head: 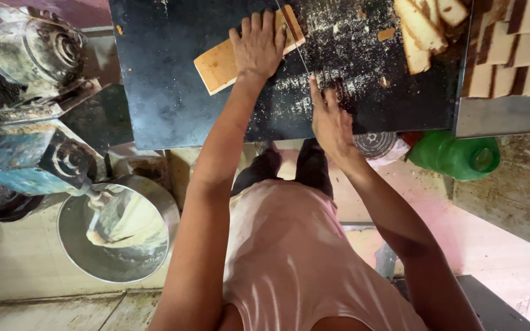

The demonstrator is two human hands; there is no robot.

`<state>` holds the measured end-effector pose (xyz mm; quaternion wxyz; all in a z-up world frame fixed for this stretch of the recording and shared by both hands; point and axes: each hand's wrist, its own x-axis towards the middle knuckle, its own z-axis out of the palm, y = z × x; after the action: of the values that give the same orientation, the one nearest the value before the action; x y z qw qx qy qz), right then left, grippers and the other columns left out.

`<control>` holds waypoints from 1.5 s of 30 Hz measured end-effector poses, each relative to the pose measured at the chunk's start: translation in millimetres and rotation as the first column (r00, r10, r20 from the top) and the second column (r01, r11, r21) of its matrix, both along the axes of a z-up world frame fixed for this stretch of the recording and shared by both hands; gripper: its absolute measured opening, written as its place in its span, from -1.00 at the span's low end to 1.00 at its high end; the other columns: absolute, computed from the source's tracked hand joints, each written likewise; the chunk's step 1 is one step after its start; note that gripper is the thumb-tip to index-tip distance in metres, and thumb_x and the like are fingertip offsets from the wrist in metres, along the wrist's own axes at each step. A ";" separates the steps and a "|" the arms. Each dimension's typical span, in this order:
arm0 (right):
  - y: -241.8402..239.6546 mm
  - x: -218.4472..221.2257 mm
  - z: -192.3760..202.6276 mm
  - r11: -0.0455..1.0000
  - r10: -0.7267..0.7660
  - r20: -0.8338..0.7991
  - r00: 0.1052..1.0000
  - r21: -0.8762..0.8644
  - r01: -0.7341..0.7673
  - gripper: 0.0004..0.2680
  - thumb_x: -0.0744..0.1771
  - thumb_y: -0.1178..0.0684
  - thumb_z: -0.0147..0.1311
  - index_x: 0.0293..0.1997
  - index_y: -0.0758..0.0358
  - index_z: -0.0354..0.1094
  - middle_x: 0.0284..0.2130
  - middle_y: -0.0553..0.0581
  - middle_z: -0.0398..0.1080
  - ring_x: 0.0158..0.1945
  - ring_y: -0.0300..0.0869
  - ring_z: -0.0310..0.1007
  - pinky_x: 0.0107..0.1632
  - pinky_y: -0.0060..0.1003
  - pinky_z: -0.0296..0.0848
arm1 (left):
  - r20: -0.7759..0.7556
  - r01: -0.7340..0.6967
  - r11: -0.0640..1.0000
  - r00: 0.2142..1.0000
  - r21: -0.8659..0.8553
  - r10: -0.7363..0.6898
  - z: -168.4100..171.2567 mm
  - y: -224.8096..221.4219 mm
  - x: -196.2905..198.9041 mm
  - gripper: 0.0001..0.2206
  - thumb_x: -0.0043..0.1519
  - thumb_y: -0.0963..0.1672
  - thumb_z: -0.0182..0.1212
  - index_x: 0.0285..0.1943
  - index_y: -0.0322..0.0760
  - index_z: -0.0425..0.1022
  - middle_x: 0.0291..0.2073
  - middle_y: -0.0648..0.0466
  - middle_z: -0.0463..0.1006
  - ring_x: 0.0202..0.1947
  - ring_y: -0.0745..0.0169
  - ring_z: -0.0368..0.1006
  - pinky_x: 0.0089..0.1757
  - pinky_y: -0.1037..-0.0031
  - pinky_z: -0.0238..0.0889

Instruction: The person slices a loaf of cake with a knife, stacks the pieces onto a metal tray, and then carries the tray to a refrigerator.

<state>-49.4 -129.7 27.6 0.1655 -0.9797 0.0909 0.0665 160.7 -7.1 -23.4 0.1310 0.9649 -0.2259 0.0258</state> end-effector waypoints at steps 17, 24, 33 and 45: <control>-8.2 38.2 -23.0 0.999 0.038 0.035 0.999 -0.012 -0.038 -0.44 0.35 0.28 -0.05 0.58 0.10 -0.10 0.04 0.35 0.30 -0.34 0.20 0.52 -0.22 0.13 0.52 | 0.017 -0.001 1.000 1.000 0.006 0.001 7.0 0.9 -2.5 -0.59 0.39 0.11 -0.12 0.22 -0.12 0.37 -0.04 0.02 0.46 0.04 0.00 0.35 0.00 -0.08 0.09; -20.9 -58.3 -15.9 0.997 -0.043 -0.118 0.992 -0.073 0.034 -0.42 0.30 0.21 0.00 0.56 0.02 -0.06 -0.04 0.35 0.32 -0.44 0.24 0.49 -0.31 0.15 0.51 | 0.044 0.000 0.999 0.999 -0.055 0.003 4.1 1.3 -4.8 -0.58 0.39 0.12 -0.10 0.22 -0.13 0.39 -0.07 0.03 0.47 0.00 0.02 0.36 -0.01 -0.02 0.11; 2.8 5.9 -12.4 0.998 -0.033 0.039 0.999 -0.047 0.035 -0.52 0.40 0.17 -0.06 0.56 0.11 -0.08 -0.03 0.39 0.34 -0.52 0.13 0.51 -0.46 0.00 0.52 | -0.015 -0.038 0.998 0.999 -0.044 0.038 0.2 22.4 3.2 -0.60 0.38 0.11 -0.14 0.18 -0.09 0.41 -0.06 0.02 0.49 0.02 -0.01 0.36 -0.02 -0.06 0.08; 18.5 22.8 -15.5 0.997 0.009 0.082 0.997 -0.079 -0.003 -0.51 0.41 0.16 -0.02 0.58 0.10 -0.09 -0.08 0.31 0.35 -0.59 0.01 0.45 -0.53 -0.10 0.49 | -0.045 -0.035 0.999 0.998 -0.013 0.035 6.2 21.0 4.1 -0.61 0.39 0.11 -0.19 0.14 -0.08 0.41 0.01 -0.02 0.49 0.08 -0.04 0.35 -0.02 -0.05 0.07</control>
<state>-26.6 -111.1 12.1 0.1302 -0.9877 0.0838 0.0230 164.8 13.9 -17.3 0.1421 0.9682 -0.2058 0.0080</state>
